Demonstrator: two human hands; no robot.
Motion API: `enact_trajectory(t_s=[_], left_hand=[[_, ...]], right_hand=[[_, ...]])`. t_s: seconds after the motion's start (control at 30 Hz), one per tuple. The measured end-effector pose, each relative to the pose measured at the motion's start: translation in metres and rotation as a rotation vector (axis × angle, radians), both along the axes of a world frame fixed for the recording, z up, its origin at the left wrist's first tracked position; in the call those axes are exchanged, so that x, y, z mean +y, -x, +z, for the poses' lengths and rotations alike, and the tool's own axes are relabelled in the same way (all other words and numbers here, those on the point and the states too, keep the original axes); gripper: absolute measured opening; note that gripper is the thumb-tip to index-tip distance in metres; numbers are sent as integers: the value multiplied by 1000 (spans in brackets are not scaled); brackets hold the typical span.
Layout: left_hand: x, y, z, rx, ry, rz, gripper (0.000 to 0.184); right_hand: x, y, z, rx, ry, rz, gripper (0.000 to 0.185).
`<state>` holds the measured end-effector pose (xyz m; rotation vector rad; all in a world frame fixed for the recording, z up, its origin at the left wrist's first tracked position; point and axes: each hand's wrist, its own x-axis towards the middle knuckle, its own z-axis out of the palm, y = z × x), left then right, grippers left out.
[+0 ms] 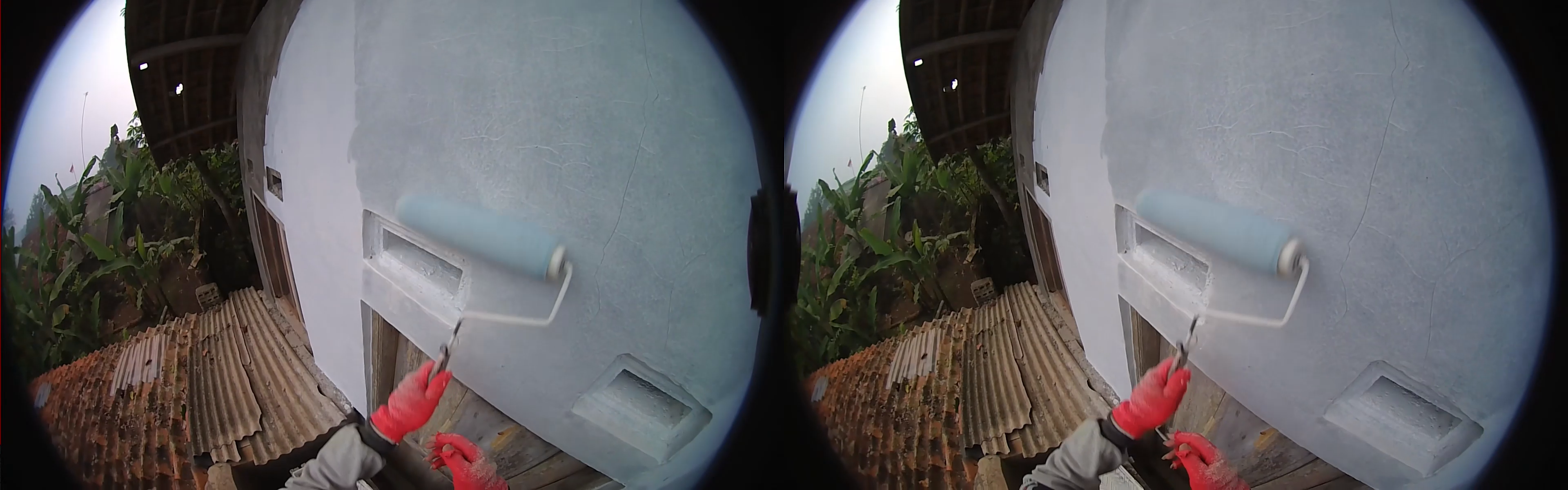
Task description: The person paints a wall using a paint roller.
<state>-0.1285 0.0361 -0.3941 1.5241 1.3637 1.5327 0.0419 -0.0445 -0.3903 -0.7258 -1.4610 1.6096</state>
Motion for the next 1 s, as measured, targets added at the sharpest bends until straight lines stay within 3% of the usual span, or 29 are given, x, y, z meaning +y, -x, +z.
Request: enact_trajectory(t_s=[0.07,0.1,0.17,0.33,0.4,0.47,0.53,0.6,0.67,0.77,0.93,1.0], left_hand=[[27,20,28,71,-76,55,22],[31,21,53,-50,-114,0,24],[36,19,52,-79,-128,-18,24],[3,8,-19,-91,-19,-81,20],[-14,8,-31,-24,176,-18,25],[2,22,-30,-33,15,10,26],[27,46,-2,-10,-117,62,28],[45,65,35,16,-173,99,24],[48,78,69,-232,27,-29,28],[43,76,60,-243,20,-48,31],[10,69,-34,-188,251,-43,27],[4,78,-23,-239,355,-80,29]], right_hand=[[-3,8,5,-23,-38,-13,31],[-2,11,2,-1,-52,8,31],[-2,15,3,23,-70,34,30],[-4,10,-5,8,-61,14,31],[11,2,-51,-33,-20,11,31],[11,1,-50,-83,24,12,31],[0,13,-9,11,9,16,32],[4,17,-8,2,-12,17,32],[5,21,-4,-4,-27,19,32],[5,26,4,-67,-122,-16,31],[20,38,-17,15,1,117,30],[44,51,-33,9,-56,168,28]])
